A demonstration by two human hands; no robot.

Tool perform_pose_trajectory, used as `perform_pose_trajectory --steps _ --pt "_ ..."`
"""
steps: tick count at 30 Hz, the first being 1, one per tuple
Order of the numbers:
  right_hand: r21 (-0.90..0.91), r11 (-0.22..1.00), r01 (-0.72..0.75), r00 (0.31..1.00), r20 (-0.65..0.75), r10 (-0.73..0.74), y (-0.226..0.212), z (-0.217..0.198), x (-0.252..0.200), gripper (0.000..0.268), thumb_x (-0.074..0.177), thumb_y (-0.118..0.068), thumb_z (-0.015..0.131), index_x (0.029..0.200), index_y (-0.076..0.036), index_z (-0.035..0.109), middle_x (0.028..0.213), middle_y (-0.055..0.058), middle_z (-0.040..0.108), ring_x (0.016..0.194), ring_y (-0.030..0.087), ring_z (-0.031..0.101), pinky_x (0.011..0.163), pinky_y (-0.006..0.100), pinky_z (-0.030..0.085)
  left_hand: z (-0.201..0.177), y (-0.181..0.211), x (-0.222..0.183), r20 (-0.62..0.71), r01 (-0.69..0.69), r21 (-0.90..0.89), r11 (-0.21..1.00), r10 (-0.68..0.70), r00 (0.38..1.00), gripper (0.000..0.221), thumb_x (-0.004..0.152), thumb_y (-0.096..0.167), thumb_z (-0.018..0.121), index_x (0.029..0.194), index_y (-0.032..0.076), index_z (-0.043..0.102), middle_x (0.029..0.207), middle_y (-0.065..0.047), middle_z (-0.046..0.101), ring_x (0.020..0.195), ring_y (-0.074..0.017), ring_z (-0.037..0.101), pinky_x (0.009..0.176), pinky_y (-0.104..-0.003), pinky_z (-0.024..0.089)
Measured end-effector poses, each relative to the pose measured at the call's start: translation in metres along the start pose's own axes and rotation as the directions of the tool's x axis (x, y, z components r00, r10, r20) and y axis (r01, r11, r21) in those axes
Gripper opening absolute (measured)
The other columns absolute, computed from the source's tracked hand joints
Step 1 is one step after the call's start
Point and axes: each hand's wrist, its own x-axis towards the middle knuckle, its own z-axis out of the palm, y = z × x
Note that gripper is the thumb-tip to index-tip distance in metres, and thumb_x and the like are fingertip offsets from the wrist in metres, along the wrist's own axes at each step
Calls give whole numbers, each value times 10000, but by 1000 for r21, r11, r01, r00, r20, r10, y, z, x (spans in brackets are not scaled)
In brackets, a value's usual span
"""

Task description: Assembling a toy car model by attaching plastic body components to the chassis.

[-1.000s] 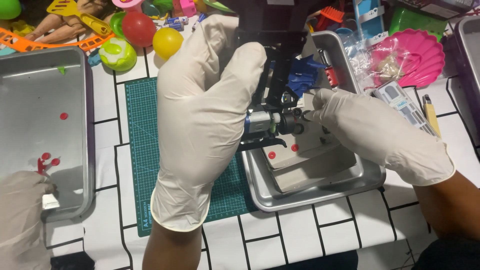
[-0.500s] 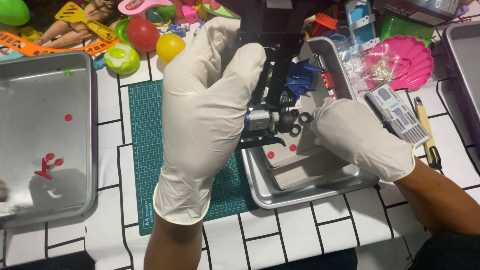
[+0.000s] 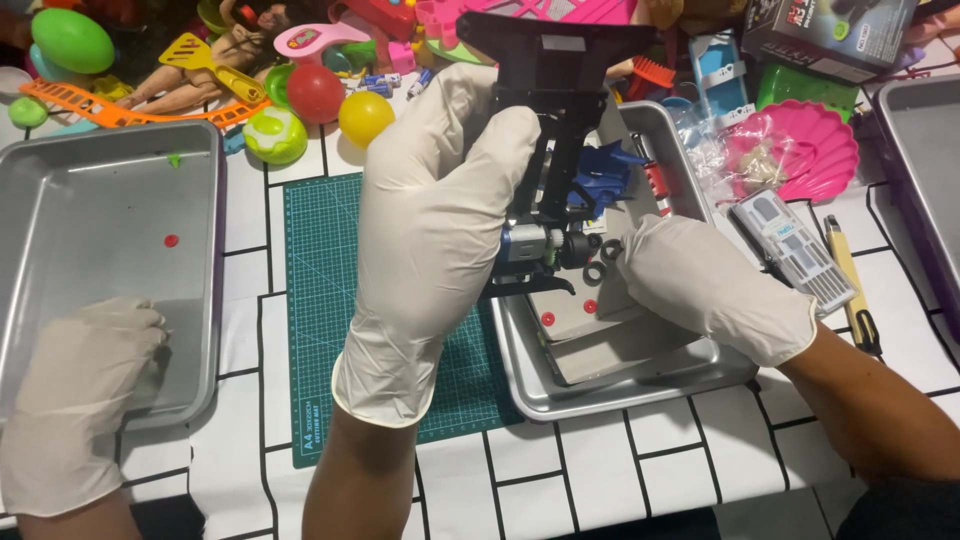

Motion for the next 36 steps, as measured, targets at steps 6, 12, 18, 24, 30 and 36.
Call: perform_pose_trajectory --steps 6,12,18,24,30,36 --pt "-80 997 12 999 54 -7 -5 -3 -1 272 928 -368 611 843 -125 699 850 52 680 758 220 681 738 359 566 -1 -5 -1 21 -59 -37 998 60 998 75 1028 70 585 1057 93 649 1044 36 685 963 -43 608 904 -219 536" --pt "118 987 -107 981 173 86 -8 -46 -11 306 937 -341 516 821 -98 661 866 17 696 797 221 701 740 372 598 1 -3 -1 -13 -17 -34 999 16 1000 80 997 76 594 961 140 563 841 100 447 781 -26 405 716 -209 400" --pt "384 903 -192 977 162 139 0 -91 -41 130 935 -214 631 811 -176 624 783 -32 703 691 131 649 637 284 486 0 -8 2 -29 -39 46 998 40 999 83 984 133 627 1031 82 672 929 92 586 899 -25 517 839 -222 477" --pt "604 773 194 871 -468 147 14 -98 -65 62 839 -181 798 899 -175 786 772 -38 808 679 102 732 667 265 567 4 -4 -1 -4 -4 -13 1000 4 1000 209 968 121 620 1130 22 706 1078 28 701 1013 -49 600 915 -233 521" --pt "401 615 679 406 -903 142 12 -138 -102 247 815 98 821 999 -18 703 979 116 693 865 177 673 821 270 585 9 8 -10 37 -16 -11 1000 16 999 208 978 120 592 1130 37 708 1081 34 707 1013 -58 607 933 -245 515" --pt "403 567 718 212 -903 374 0 -143 -98 144 960 116 786 1004 41 671 855 135 628 778 190 557 772 266 457 14 -2 -11 53 -34 -29 999 36 998 72 999 100 608 1034 77 667 906 75 582 851 -44 518 806 -237 472"
